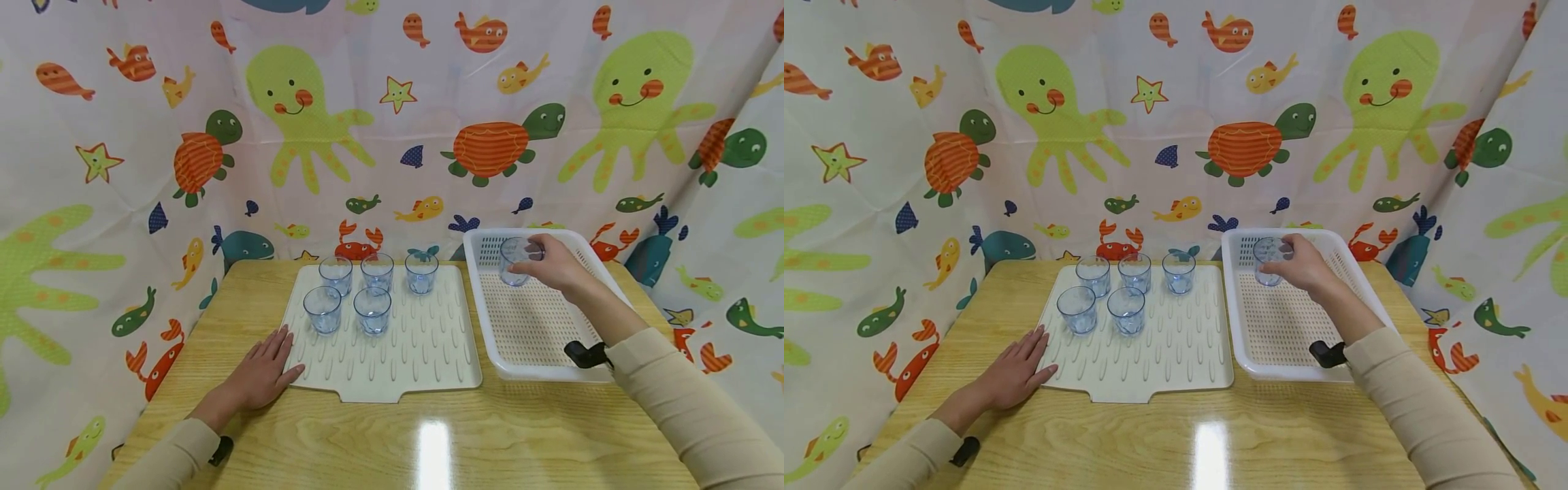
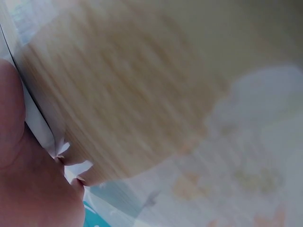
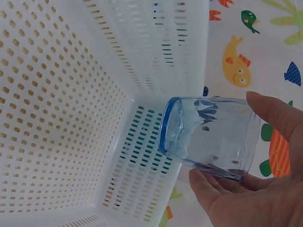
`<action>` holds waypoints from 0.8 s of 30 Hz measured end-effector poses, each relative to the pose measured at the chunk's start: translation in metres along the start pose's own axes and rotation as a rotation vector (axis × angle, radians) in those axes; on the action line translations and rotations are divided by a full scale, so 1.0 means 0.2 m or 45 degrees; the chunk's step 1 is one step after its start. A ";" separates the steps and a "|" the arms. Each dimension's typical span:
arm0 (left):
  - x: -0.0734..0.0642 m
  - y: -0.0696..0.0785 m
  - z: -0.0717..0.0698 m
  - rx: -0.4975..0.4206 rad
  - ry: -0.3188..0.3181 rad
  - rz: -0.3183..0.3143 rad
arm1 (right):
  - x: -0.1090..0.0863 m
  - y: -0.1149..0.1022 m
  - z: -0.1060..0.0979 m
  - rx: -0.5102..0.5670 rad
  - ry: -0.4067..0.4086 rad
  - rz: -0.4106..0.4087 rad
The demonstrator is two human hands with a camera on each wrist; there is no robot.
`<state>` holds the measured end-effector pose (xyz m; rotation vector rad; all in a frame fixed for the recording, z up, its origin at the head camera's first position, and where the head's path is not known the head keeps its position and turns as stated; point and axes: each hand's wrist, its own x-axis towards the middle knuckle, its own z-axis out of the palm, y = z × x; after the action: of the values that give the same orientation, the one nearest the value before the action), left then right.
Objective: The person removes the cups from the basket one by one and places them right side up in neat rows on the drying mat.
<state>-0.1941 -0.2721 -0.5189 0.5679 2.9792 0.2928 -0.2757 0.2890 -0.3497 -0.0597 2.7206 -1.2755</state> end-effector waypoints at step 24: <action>0.01 0.00 0.00 0.009 -0.014 -0.005 | -0.11 -0.10 0.08 0.027 -0.046 -0.073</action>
<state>-0.1954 -0.2717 -0.5199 0.5619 2.9718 0.2784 -0.2521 0.2662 -0.3421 -0.1582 2.6928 -1.3054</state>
